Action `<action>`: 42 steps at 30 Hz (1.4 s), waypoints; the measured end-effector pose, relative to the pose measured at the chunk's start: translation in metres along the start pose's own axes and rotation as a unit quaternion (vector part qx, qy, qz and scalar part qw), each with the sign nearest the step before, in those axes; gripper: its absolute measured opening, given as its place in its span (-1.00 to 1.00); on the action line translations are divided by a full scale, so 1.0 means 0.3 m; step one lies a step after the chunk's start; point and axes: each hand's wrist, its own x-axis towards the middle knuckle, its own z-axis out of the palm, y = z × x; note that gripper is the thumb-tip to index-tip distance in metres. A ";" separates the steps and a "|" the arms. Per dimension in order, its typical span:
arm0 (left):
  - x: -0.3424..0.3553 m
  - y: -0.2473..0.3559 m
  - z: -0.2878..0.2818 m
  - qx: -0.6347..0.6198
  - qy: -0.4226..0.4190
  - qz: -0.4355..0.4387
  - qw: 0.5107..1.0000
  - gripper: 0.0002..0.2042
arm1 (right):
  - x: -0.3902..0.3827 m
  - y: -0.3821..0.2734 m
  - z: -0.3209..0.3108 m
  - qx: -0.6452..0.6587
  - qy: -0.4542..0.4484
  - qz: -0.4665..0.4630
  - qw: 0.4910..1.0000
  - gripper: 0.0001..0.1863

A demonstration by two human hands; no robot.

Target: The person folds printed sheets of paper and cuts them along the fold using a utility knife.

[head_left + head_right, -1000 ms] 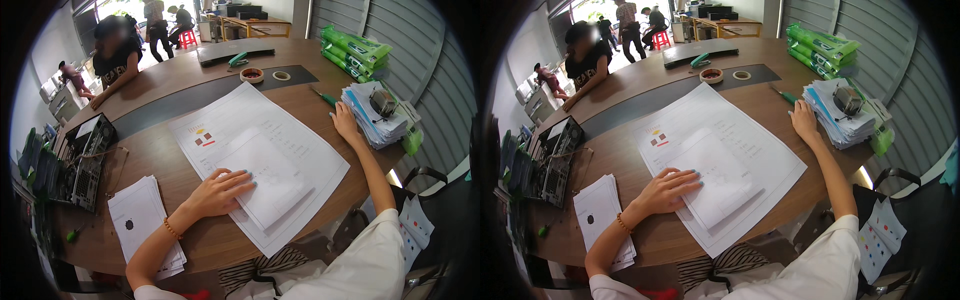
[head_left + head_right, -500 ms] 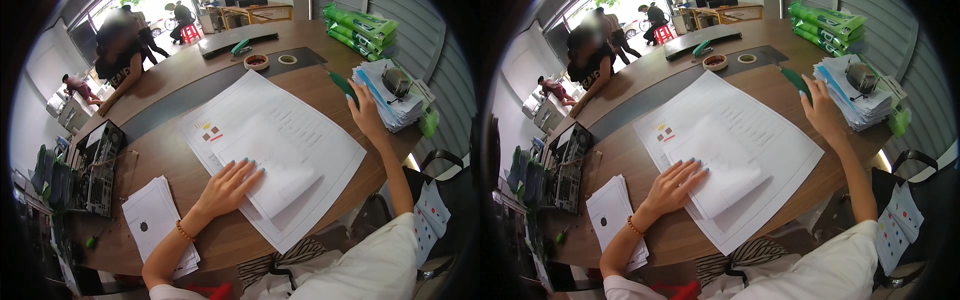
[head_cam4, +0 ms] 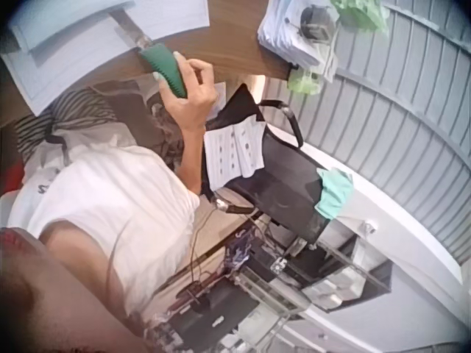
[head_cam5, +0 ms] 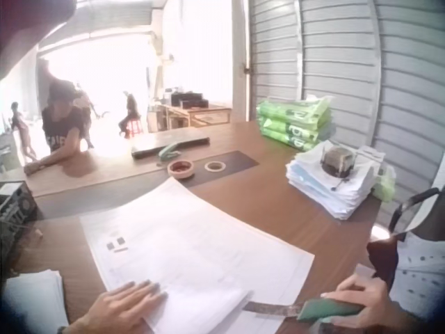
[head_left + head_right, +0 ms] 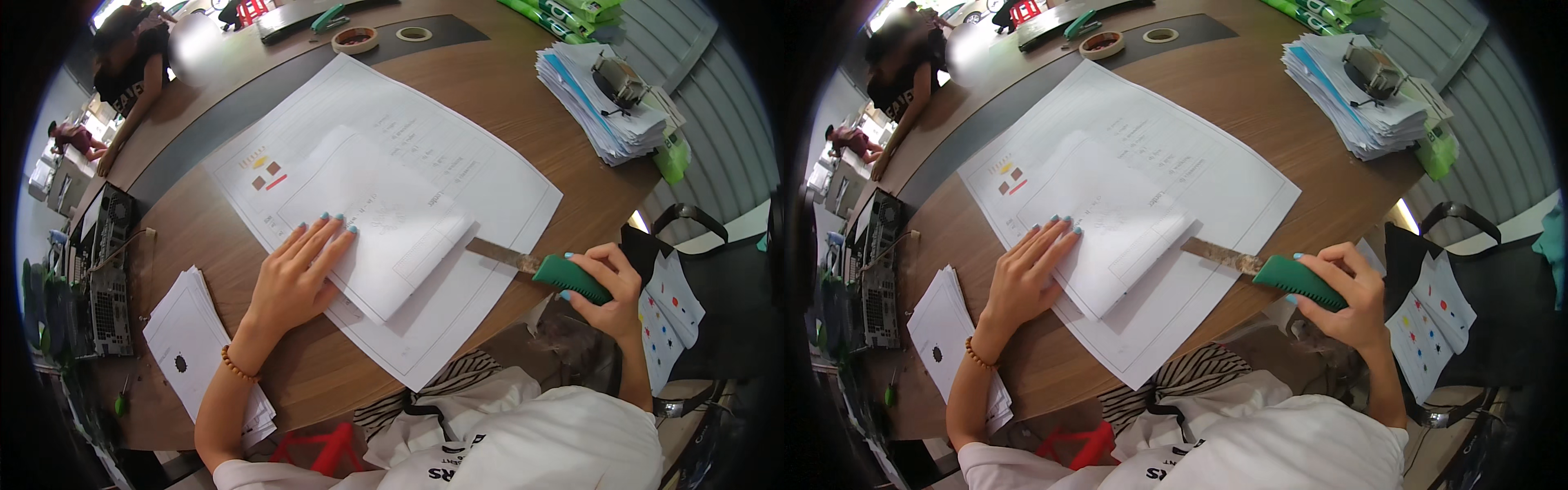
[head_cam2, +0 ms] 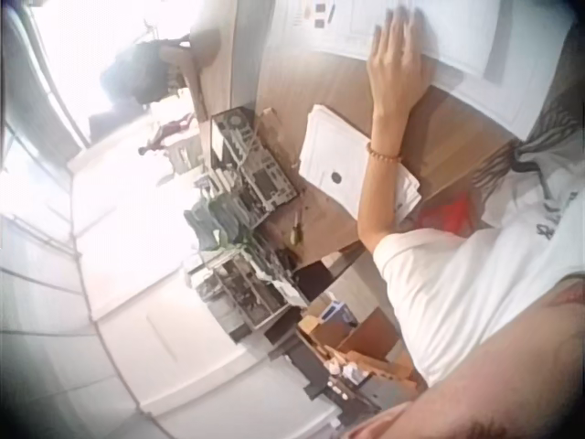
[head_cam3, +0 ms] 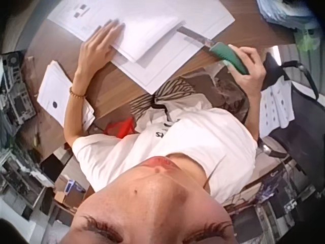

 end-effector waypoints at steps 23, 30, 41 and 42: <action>0.012 0.009 -0.002 -0.008 0.004 0.007 1.000 -0.41 | 0.018 0.020 0.018 0.002 -0.007 -0.035 0.999 -0.56; -0.011 -0.004 -0.003 0.022 0.009 -0.004 1.000 -0.39 | 0.045 0.017 0.067 0.015 -0.006 -0.049 0.999 -0.57; -0.041 -0.023 0.040 0.031 0.011 0.047 0.998 -0.47 | 0.082 -0.025 0.136 -0.012 0.002 -0.007 1.000 -0.60; -0.039 -0.023 0.046 0.019 0.016 0.050 0.998 -0.46 | 0.080 -0.023 0.134 -0.013 -0.001 0.000 1.000 -0.60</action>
